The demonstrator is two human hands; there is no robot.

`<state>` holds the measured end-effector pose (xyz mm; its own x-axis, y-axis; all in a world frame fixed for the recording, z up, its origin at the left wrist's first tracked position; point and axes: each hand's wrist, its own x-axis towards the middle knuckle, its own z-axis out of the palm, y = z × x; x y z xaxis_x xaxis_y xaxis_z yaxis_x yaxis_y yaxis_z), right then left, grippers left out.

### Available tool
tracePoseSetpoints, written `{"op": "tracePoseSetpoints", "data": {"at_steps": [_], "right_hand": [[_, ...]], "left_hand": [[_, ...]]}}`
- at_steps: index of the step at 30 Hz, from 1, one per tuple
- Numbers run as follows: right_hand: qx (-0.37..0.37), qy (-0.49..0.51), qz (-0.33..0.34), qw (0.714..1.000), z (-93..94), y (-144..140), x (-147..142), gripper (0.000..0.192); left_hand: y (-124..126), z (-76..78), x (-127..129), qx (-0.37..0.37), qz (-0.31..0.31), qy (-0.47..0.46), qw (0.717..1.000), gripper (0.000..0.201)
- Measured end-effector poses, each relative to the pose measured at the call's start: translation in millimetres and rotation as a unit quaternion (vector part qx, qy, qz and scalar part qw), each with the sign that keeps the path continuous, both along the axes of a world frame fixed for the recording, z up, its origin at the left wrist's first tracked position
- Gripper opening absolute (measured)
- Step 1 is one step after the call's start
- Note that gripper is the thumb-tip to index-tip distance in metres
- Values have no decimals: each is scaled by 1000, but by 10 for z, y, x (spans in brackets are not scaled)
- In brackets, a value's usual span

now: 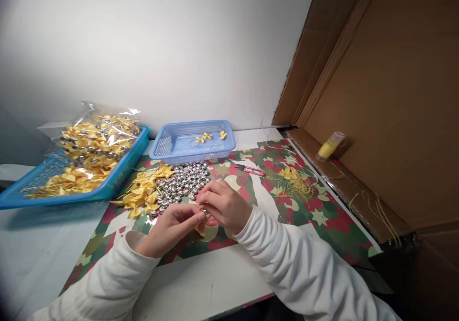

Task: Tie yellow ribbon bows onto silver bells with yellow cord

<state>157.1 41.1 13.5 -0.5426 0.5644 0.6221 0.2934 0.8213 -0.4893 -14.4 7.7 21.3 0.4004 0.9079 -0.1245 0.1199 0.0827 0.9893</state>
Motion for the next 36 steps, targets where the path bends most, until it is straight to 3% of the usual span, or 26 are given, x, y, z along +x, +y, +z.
{"op": "tracePoseSetpoints", "data": {"at_steps": [5, 7, 11, 16, 24, 33, 36], "right_hand": [[-43, 86, -155, 983, 8, -40, -29, 15], [-42, 101, -178, 978, 26, -79, -44, 6], [-64, 86, -142, 984, 17, -152, -98, 7], [-96, 83, -134, 983, -51, -191, -143, 14], [-93, 88, -168, 977, -52, -312, -190, 26], [-134, 93, -124, 979, -80, -246, -185, 25], [-161, 90, -116, 976, -72, -205, -165, 16]], "left_hand": [[42, -67, -6, -60, 72, -92, 991, 33], [61, -88, -18, -90, 100, -125, 983, 32], [74, -104, -26, -119, 140, -154, 971, 31], [54, -126, -23, -105, 147, -138, 974, 30], [41, -143, 1, -73, 178, -118, 974, 27], [26, -127, -4, -28, 98, -44, 994, 26], [22, -99, -6, -7, 82, -18, 996, 26]]}}
